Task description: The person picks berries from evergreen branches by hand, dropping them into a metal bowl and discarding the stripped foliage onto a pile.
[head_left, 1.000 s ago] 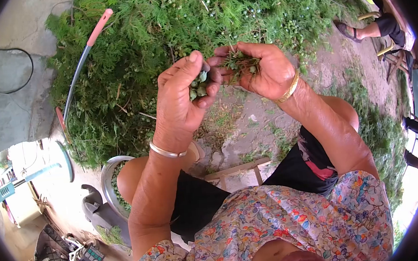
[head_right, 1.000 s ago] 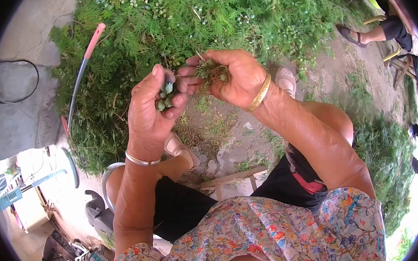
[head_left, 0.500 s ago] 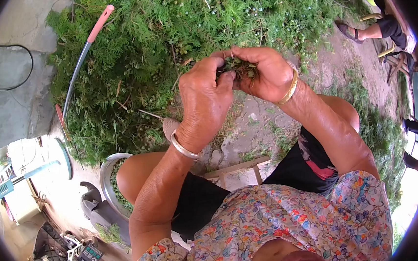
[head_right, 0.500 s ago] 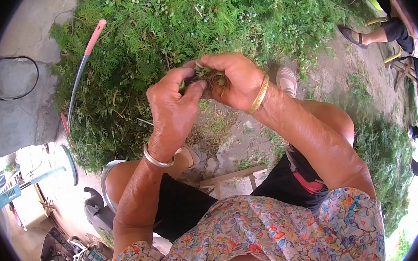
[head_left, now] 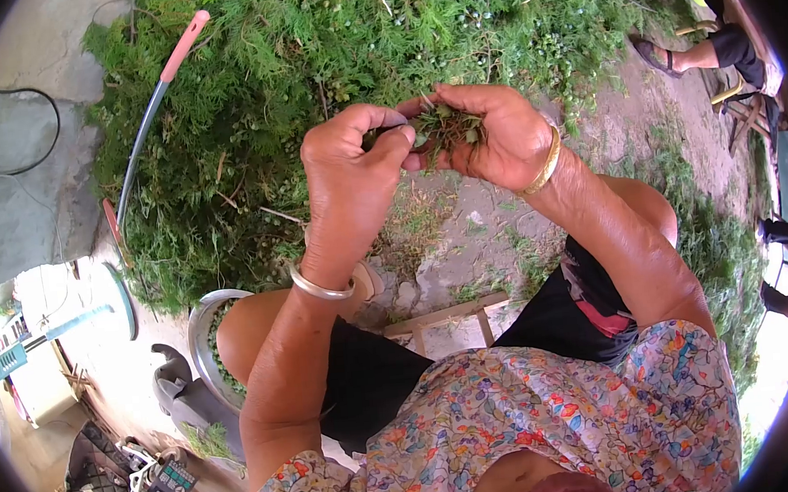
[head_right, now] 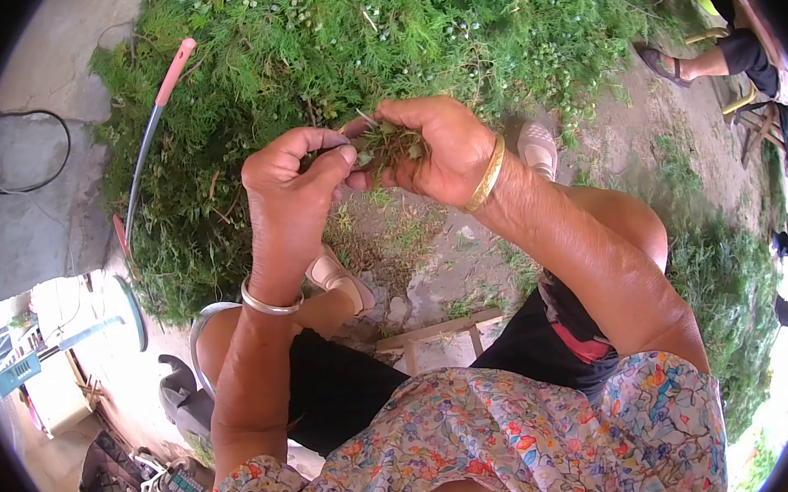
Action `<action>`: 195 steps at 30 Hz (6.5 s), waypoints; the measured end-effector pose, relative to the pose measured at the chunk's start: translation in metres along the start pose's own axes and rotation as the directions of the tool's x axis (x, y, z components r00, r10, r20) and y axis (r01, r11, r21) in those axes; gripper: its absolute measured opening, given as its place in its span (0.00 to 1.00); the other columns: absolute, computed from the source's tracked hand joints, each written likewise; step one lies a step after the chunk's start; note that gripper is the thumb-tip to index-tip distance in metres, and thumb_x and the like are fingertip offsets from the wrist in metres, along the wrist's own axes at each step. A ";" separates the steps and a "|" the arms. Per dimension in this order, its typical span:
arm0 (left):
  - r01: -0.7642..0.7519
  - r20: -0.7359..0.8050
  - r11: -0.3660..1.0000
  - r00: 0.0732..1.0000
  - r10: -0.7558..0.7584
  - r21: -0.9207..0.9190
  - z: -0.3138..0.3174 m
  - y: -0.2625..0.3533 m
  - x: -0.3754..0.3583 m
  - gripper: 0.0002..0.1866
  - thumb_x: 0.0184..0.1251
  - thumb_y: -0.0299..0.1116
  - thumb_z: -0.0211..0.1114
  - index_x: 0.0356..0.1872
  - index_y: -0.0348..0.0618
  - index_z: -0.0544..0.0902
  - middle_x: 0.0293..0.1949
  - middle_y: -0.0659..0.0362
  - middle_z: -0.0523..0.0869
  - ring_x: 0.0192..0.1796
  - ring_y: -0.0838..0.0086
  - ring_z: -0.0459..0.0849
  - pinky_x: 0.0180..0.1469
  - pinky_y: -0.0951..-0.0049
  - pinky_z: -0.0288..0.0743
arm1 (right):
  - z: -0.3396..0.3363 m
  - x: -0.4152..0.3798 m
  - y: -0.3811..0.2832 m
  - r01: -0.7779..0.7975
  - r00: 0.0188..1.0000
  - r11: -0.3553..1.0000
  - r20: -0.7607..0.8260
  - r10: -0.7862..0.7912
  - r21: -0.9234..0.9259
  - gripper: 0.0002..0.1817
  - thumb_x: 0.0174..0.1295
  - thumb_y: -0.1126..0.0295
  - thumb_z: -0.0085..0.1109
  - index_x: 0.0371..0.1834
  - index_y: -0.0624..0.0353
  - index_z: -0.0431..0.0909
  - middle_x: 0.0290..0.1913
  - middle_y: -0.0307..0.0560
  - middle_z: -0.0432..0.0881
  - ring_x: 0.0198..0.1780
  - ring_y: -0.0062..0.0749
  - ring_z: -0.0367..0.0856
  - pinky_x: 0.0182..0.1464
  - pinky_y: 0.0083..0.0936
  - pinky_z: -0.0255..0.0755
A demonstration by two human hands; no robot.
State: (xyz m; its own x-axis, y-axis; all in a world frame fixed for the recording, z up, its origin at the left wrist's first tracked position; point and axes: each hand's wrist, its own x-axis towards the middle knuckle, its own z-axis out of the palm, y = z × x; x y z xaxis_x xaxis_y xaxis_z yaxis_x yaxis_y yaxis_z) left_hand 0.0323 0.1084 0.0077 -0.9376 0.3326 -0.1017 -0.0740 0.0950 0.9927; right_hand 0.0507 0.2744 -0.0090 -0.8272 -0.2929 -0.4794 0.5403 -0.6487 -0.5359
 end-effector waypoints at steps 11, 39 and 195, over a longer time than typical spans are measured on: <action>-0.360 0.117 0.811 0.931 0.347 0.460 -0.002 -0.007 0.001 0.05 0.58 0.23 0.63 0.31 0.30 0.80 0.29 0.58 0.86 0.25 0.80 0.81 0.24 0.81 0.72 | 0.001 -0.002 -0.002 0.024 0.999 0.991 0.022 -0.027 0.130 0.15 0.66 0.65 0.47 0.43 0.68 0.74 0.41 0.56 0.80 0.39 0.45 0.80 0.48 0.39 0.75; 0.094 0.060 0.946 0.995 -0.079 -0.310 -0.003 0.006 0.001 0.05 0.61 0.26 0.61 0.34 0.35 0.81 0.27 0.53 0.82 0.22 0.77 0.79 0.18 0.85 0.69 | 0.007 -0.007 -0.005 0.026 0.995 1.000 0.093 -0.028 0.017 0.34 0.66 0.45 0.45 0.45 0.75 0.70 0.43 0.61 0.74 0.42 0.46 0.78 0.47 0.43 0.78; -0.248 0.176 0.730 0.969 0.175 0.637 -0.031 -0.236 0.030 0.31 0.45 0.25 0.69 0.56 0.38 0.72 0.62 0.37 0.64 0.62 0.45 0.68 0.65 0.54 0.62 | 0.001 -0.037 0.038 -0.034 0.996 -0.268 -0.055 0.072 -0.963 0.22 0.50 0.74 0.64 0.50 0.65 0.72 0.39 0.59 0.81 0.43 0.54 0.78 0.46 0.39 0.70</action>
State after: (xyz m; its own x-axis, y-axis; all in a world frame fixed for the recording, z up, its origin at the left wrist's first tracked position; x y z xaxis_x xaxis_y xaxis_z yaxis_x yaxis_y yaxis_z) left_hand 0.0110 0.0668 -0.2280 -0.8616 0.5036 0.0643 0.3945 0.5843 0.7092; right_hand 0.1015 0.2602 -0.0113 -0.7763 -0.2999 -0.5545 0.0312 0.8602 -0.5089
